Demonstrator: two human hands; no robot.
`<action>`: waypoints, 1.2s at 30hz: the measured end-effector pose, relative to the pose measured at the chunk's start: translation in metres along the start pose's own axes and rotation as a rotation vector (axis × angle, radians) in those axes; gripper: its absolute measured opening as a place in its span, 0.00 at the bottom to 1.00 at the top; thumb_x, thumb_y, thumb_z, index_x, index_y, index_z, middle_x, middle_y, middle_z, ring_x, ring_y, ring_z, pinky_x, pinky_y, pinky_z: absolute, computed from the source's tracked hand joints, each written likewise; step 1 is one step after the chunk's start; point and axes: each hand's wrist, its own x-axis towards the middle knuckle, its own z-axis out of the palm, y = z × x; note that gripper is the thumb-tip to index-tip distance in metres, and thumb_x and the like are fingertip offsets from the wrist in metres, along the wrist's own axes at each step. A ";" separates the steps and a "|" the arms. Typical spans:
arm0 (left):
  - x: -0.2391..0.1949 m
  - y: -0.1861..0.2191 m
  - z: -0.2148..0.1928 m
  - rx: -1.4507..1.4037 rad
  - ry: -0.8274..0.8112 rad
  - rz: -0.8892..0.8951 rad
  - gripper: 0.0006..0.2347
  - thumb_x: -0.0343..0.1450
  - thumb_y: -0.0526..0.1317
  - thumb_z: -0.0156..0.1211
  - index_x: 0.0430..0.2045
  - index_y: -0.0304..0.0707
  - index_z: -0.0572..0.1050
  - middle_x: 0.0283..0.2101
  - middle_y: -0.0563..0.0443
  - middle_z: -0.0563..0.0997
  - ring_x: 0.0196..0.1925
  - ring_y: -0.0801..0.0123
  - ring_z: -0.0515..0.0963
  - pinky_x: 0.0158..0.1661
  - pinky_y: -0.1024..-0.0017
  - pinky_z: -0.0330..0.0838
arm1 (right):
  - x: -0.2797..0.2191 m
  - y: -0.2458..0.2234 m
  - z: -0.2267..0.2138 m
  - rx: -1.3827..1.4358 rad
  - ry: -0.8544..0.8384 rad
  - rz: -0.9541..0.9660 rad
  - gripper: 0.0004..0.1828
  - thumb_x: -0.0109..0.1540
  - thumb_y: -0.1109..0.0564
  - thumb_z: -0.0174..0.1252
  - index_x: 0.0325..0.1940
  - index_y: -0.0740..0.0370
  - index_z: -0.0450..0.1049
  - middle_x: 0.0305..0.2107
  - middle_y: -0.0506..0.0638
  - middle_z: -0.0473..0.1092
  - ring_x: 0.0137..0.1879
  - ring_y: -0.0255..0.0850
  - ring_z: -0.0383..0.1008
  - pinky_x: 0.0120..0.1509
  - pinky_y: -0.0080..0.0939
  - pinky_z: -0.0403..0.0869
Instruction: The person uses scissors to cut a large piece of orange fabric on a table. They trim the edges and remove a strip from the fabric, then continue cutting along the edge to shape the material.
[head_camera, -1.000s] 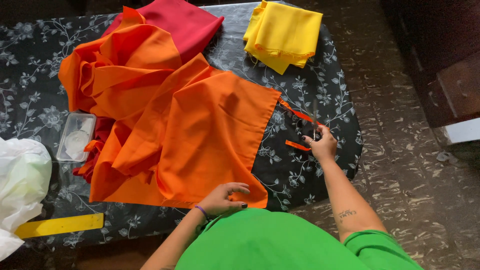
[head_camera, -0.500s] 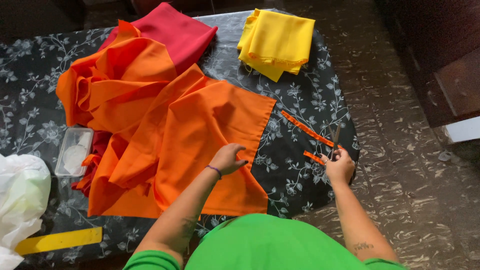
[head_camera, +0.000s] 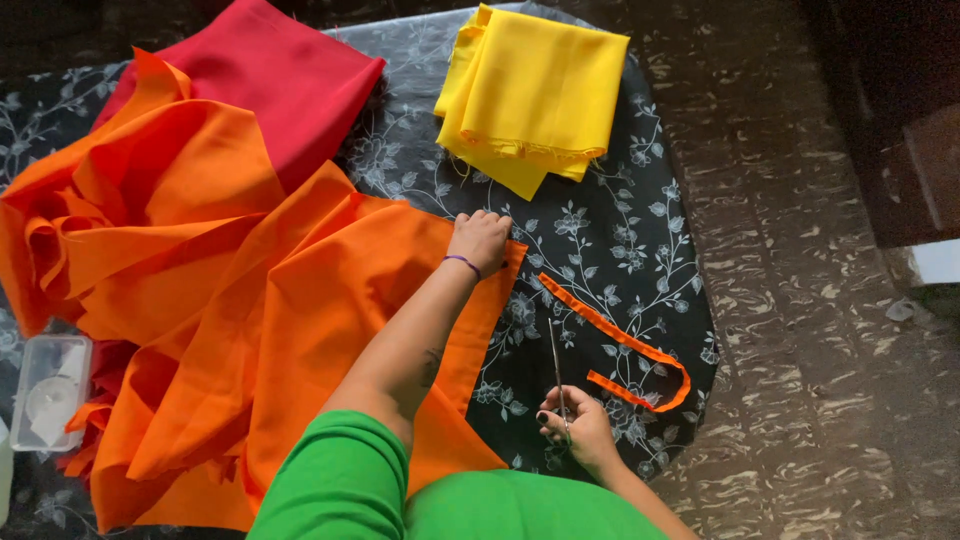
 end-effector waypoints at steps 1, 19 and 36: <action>-0.006 0.006 -0.027 -0.023 -0.127 0.002 0.11 0.74 0.32 0.56 0.49 0.47 0.75 0.46 0.50 0.83 0.55 0.55 0.78 0.55 0.50 0.66 | 0.000 -0.016 0.005 -0.049 -0.065 0.088 0.18 0.60 0.65 0.72 0.52 0.65 0.77 0.39 0.58 0.81 0.31 0.46 0.85 0.28 0.35 0.78; 0.013 -0.104 -0.031 -1.146 -0.356 -0.077 0.12 0.77 0.36 0.67 0.53 0.36 0.83 0.48 0.40 0.89 0.54 0.54 0.86 0.64 0.58 0.74 | 0.114 -0.015 0.052 -0.035 -0.211 -0.278 0.30 0.52 0.53 0.84 0.52 0.68 0.80 0.25 0.57 0.77 0.21 0.37 0.79 0.22 0.32 0.77; 0.009 -0.111 -0.038 -1.789 -0.504 0.100 0.09 0.77 0.34 0.66 0.51 0.41 0.83 0.45 0.46 0.87 0.53 0.60 0.86 0.60 0.61 0.79 | 0.144 -0.081 0.044 -0.103 -0.242 -0.344 0.34 0.48 0.49 0.85 0.51 0.68 0.80 0.27 0.57 0.77 0.24 0.36 0.77 0.28 0.33 0.80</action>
